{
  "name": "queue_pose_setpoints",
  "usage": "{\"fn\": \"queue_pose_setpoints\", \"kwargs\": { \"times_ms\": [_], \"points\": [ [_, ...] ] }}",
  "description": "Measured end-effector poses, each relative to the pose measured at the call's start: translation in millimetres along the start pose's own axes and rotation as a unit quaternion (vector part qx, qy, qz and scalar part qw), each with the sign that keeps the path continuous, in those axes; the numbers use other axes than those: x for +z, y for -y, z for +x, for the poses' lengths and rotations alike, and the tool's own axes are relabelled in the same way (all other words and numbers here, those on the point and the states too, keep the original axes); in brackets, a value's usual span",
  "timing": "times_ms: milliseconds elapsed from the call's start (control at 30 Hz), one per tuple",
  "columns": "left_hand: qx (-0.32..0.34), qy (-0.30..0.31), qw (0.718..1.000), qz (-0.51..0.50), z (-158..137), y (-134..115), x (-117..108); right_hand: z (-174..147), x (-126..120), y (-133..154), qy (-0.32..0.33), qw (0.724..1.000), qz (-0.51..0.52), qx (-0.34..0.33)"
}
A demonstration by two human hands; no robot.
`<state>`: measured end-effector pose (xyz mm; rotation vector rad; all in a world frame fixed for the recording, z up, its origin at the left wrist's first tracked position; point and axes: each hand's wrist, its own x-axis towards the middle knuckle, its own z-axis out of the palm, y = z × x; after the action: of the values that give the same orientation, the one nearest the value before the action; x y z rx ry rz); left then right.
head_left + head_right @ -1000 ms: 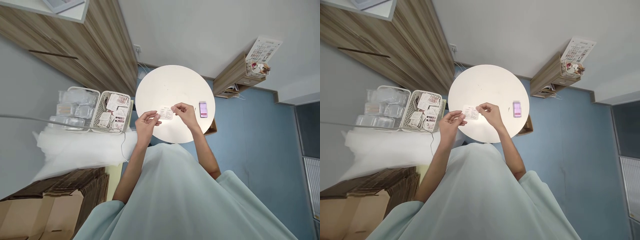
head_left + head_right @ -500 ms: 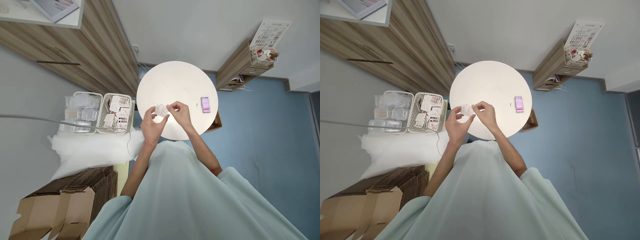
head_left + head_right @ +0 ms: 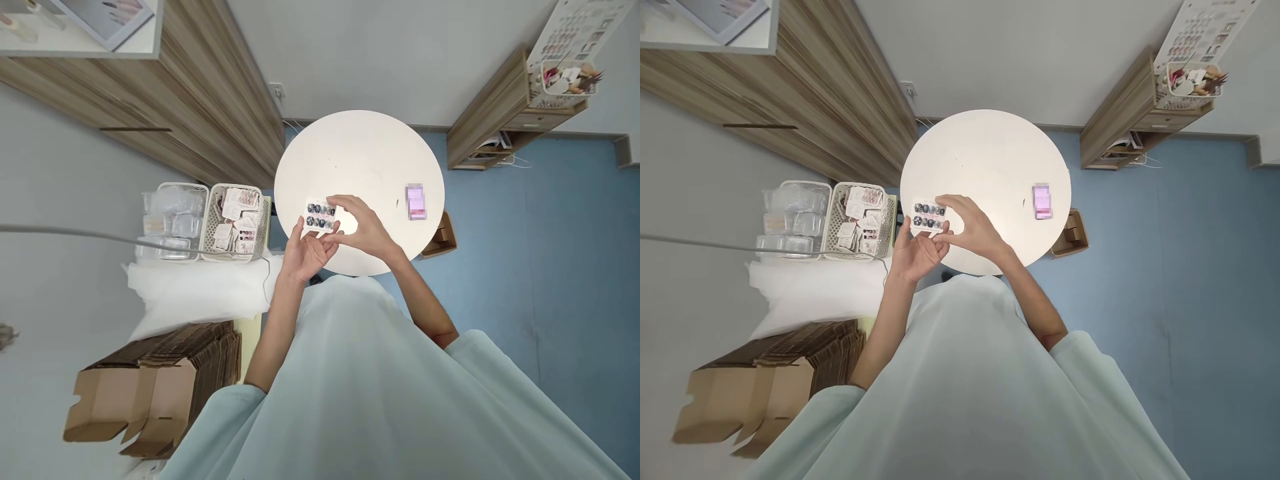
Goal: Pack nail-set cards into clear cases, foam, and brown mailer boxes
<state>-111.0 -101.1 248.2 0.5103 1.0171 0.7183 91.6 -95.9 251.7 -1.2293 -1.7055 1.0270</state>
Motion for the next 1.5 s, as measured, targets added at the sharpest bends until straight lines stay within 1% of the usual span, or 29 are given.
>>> {"fn": "queue_pose_setpoints", "kwargs": {
  "times_ms": [100, 233, 400, 533, 667, 733, 900, 1033, 1100, 1133, 1233, 1300, 1367, 1433, 1500],
  "points": [
    [-0.002, 0.010, 1.000, -0.004, 4, 9, 12, -5, -7, -6, 0.003, 0.999, -0.047, -0.009],
    [-0.011, 0.015, 1.000, -0.021, 12, 22, 28, -12, -21, -17, 0.017, 0.997, -0.073, -0.015],
    [-0.030, -0.015, 0.999, -0.041, 20, 38, 40, -20, -34, -34, 0.044, 0.996, -0.078, -0.011],
    [-0.027, -0.043, 0.996, -0.069, 19, 50, 40, -21, -33, -46, 0.078, 0.994, -0.075, -0.011],
    [-0.015, -0.075, 0.992, -0.105, 15, 60, 33, -16, -21, -54, 0.111, 0.992, -0.061, -0.017],
    [-0.008, -0.082, 0.990, -0.115, 14, 62, 27, -12, -15, -57, 0.122, 0.991, -0.056, -0.018],
    [-0.010, -0.080, 0.991, -0.110, 16, 57, 3, 0, 3, -62, 0.138, 0.989, -0.059, -0.001],
    [-0.004, -0.054, 0.992, -0.115, 25, 55, -29, 7, 23, -66, 0.132, 0.987, -0.084, 0.021],
    [0.014, -0.065, 0.991, -0.112, 33, 58, -48, 11, 37, -72, 0.128, 0.986, -0.098, 0.032],
    [0.028, -0.085, 0.991, -0.103, 37, 60, -57, 13, 44, -77, 0.127, 0.986, -0.106, 0.037],
    [0.084, -0.181, 0.980, -0.029, 53, 68, -87, 19, 71, -96, 0.126, 0.981, -0.137, 0.052],
    [0.104, -0.227, 0.967, 0.044, 65, 72, -106, 21, 91, -111, 0.130, 0.975, -0.170, 0.065],
    [0.100, -0.236, 0.961, 0.109, 76, 76, -124, 21, 112, -126, 0.137, 0.966, -0.206, 0.080],
    [0.075, -0.223, 0.956, 0.174, 86, 78, -141, 19, 132, -139, 0.142, 0.956, -0.239, 0.098],
    [0.044, -0.205, 0.945, 0.250, 94, 80, -155, 16, 148, -151, 0.146, 0.946, -0.261, 0.124]
  ]
}}
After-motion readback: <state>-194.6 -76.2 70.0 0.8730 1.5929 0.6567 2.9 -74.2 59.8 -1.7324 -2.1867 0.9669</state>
